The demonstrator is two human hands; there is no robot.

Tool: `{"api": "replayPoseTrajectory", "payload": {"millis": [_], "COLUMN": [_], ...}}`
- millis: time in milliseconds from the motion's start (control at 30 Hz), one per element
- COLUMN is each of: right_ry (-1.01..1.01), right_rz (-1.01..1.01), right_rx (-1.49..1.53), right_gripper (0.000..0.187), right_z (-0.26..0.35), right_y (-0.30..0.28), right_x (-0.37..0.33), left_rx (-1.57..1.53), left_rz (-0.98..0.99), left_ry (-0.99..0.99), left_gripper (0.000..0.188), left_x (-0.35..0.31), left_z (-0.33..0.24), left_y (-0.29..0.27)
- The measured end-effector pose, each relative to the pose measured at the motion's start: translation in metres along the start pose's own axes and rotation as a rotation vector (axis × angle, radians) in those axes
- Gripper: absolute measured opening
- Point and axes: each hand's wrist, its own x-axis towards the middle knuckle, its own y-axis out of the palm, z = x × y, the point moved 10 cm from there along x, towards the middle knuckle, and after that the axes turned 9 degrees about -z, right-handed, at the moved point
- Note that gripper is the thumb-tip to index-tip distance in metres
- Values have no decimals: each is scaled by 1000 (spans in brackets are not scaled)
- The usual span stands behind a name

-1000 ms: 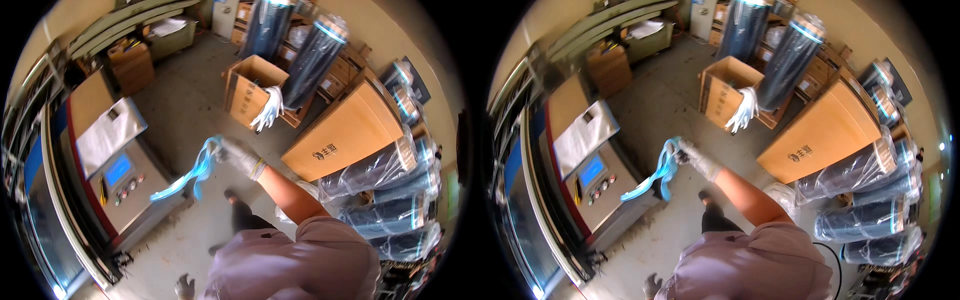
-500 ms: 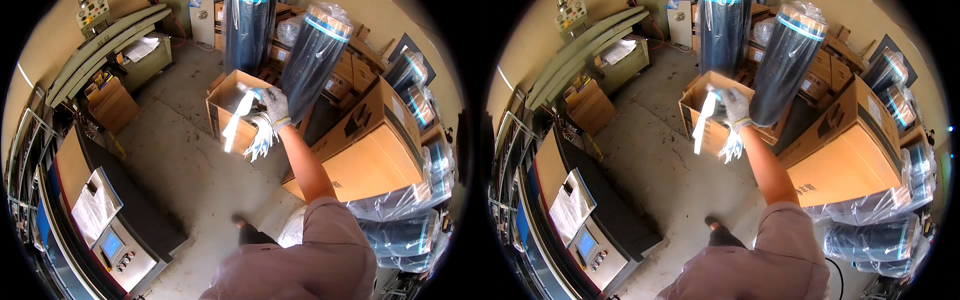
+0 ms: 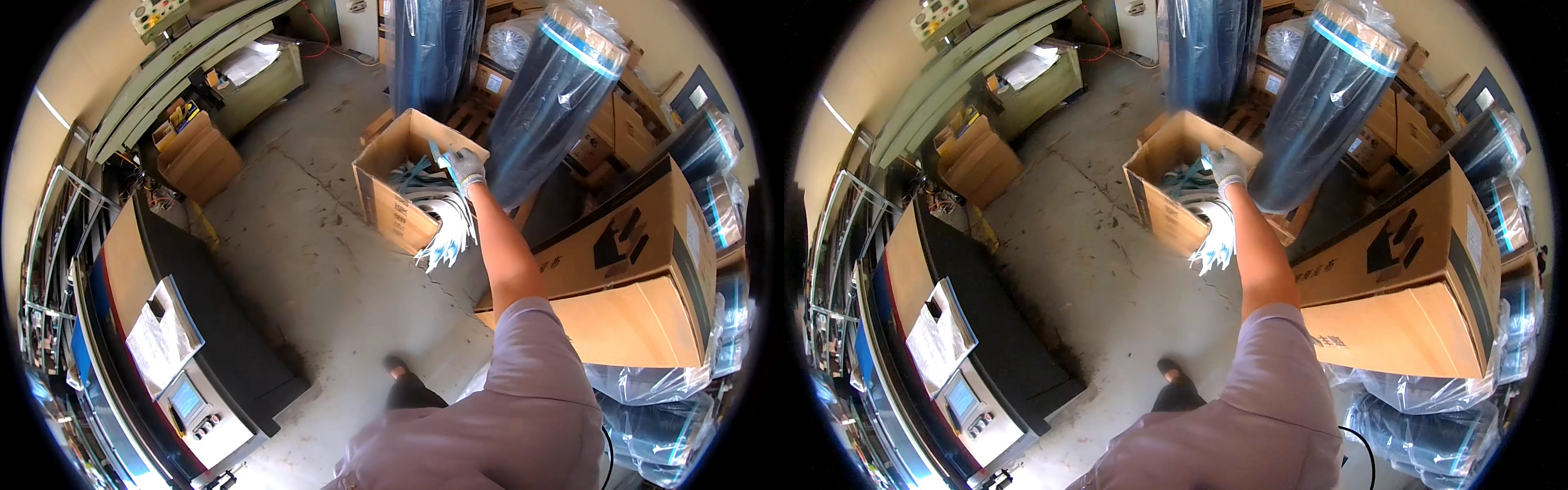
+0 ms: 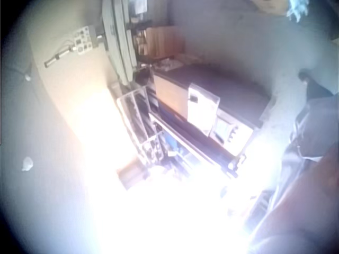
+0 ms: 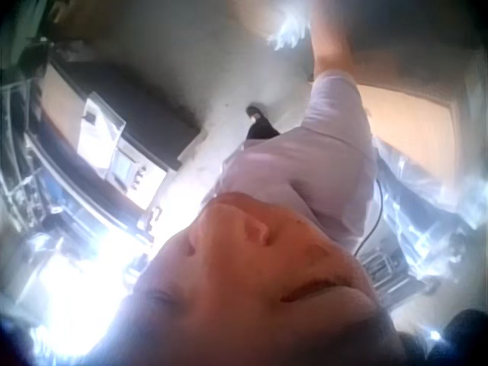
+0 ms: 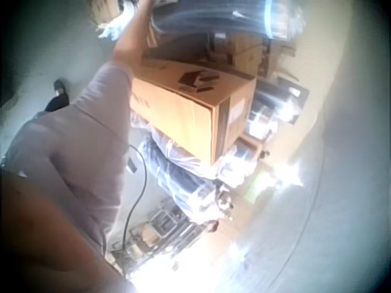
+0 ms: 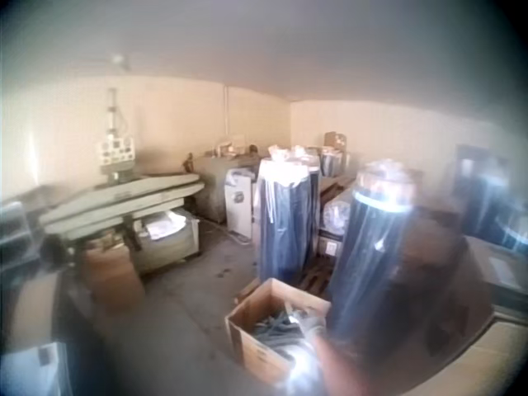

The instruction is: The person places a large dark sheet onto a cutting machine, operates the control panel to cut the sheet into strips, and then uses a utility knife to manually separate the cut pieces. The person handles the sheet and the resulting strips throughout the process.

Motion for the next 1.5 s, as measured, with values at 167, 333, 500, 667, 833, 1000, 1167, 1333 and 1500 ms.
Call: {"api": "replayPoseTrajectory", "payload": {"millis": [167, 333, 500, 667, 833, 1000, 1167, 1333, 1500], "right_ry": [-62, 5, 601, 545, 229, -373, -736, -858, -715], "right_rz": [195, 97, -133, 56, 883, 1370, 1301, 1257, 1182], "right_rx": [42, 428, -226, -428, -673, -471, -225, -302, -134], "right_gripper": [38, 24, 32, 39, 31, 31, 22, 23, 20], "right_z": [6, 6, -86, -201, -126, 129, 280, 335, 390], "right_y": [60, 60, 14, 49, 169, 161, 133, 143, 127], "right_x": [17, 47, 5, -114, -428, -674, -784, -848, -924], "left_rx": [-10, -28, -81, -138, -168, -151, -276, -515, -683], "left_rz": [3, 14, 8, 29, -1, -193, -322, -390, -370], "left_ry": [-79, -148, -247, -282, -359, -659, -776, -1031, -1166], "left_gripper": [42, 43, 43, 44, 44, 53, 56, 53, 53], "left_x": [-10, -21, -49, -62, -107, -188, -231, -303, -361], "left_z": [8, 21, 51, 81, 157, 197, 254, 334, 420], "left_y": [5, 13, 25, 42, 61, 58, 91, 154, 274]}}
